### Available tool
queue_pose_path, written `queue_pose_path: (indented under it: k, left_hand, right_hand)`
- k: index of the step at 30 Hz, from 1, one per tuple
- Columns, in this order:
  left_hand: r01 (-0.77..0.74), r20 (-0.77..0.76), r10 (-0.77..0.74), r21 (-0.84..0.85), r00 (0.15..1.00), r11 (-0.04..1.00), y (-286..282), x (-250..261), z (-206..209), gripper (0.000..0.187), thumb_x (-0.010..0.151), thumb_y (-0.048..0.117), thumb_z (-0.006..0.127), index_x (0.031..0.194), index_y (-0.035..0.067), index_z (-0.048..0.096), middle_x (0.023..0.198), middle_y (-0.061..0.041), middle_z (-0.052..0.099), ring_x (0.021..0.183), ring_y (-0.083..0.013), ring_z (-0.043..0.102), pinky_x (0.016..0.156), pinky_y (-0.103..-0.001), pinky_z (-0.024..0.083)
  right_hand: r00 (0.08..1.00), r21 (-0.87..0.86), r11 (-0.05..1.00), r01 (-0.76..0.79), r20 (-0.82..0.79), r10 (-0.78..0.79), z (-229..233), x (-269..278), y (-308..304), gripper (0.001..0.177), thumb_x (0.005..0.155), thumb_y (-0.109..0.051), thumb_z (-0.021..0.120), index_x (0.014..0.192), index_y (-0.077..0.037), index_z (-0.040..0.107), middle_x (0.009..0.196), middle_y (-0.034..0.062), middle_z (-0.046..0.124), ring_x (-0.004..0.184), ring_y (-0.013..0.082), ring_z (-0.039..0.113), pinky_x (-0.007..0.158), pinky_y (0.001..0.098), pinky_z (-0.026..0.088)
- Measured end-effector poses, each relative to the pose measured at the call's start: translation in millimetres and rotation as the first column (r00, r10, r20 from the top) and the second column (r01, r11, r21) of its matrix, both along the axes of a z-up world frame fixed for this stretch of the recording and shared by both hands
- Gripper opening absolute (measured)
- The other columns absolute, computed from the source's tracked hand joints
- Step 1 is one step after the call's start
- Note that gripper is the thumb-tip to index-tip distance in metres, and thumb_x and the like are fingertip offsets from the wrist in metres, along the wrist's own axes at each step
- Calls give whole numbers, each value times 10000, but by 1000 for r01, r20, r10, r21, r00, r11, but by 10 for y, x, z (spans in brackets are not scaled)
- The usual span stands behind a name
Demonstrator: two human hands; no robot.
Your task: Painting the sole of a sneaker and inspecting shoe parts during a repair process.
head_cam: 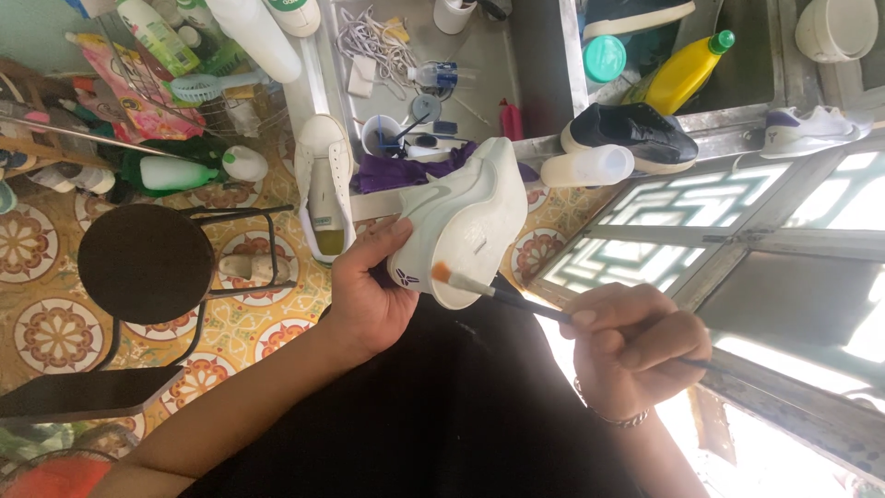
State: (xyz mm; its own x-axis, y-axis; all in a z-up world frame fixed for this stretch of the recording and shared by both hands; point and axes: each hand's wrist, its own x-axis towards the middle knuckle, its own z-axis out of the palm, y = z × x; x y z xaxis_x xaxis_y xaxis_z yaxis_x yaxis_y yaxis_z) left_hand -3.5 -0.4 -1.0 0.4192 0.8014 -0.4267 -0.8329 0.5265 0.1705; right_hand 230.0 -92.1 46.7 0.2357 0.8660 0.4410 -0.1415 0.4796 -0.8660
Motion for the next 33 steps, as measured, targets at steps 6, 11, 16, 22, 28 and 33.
queue_pose_path:
  k: [6, 11, 16, 22, 28, 33]
  left_hand:
    - [-21, 19, 21, -24, 1000, 1000, -38, -11, -71, 199, 1001, 73, 625, 1170, -31, 615, 1131, -126, 696, 1081, -223, 688, 987, -375, 550]
    - [-47, -27, 44, -127, 999, 991, -21, -6, -9, 238, 963, 85, 610, 1177, -20, 617, 1133, -124, 702, 1086, -232, 693, 989, -386, 557]
    - [-31, 38, 36, -126, 999, 992, -17, -14, 6, 271, 987, 94, 587, 1219, -42, 612, 1184, -139, 702, 1122, -245, 685, 1007, -376, 544]
    - [-75, 76, 91, -191, 993, 979, 0, -51, -66, 301, 1001, 108, 562, 1220, -94, 603, 1196, -173, 700, 1144, -262, 681, 1032, -379, 547]
    - [-50, 137, 68, -129, 988, 990, 12, -47, -69, 346, 1013, 139, 559, 1265, -97, 586, 1256, -193, 678, 1206, -295, 653, 1107, -437, 499]
    - [-5, 162, 14, -59, 987, 998, 34, -95, -98, 436, 1019, 185, 538, 1349, -100, 553, 1346, -210, 644, 1297, -329, 608, 1181, -476, 429]
  right_hand:
    - [994, -14, 997, 76, 77, -75, -23, -33, 32, 292, 1007, 78, 674, 893, -119, 492, 965, 162, 711, 796, 202, 744, 644, 277, 628]
    - [999, -14, 999, -50, -11, 50, 29, 10, -3, 267, 995, 30, 700, 878, -118, 512, 965, 146, 723, 786, 208, 739, 647, 295, 594]
    - [998, -23, 998, 55, -12, -56, 1, -13, 16, 288, 998, -3, 739, 921, -123, 488, 940, 126, 713, 782, 185, 733, 625, 266, 605]
    - [994, -8, 1000, -13, -108, 12, -163, 187, 24, 305, 1010, -13, 738, 862, -122, 494, 932, 144, 726, 755, 188, 712, 660, 292, 591]
    - [991, 45, 998, -50, -121, 55, -140, 98, 39, 271, 988, -35, 726, 874, -131, 500, 990, 144, 712, 763, 194, 697, 621, 304, 583]
    - [983, -16, 995, 94, -155, -96, -199, 178, -22, 296, 1025, -21, 723, 902, -121, 473, 920, 144, 708, 754, 179, 671, 650, 285, 545]
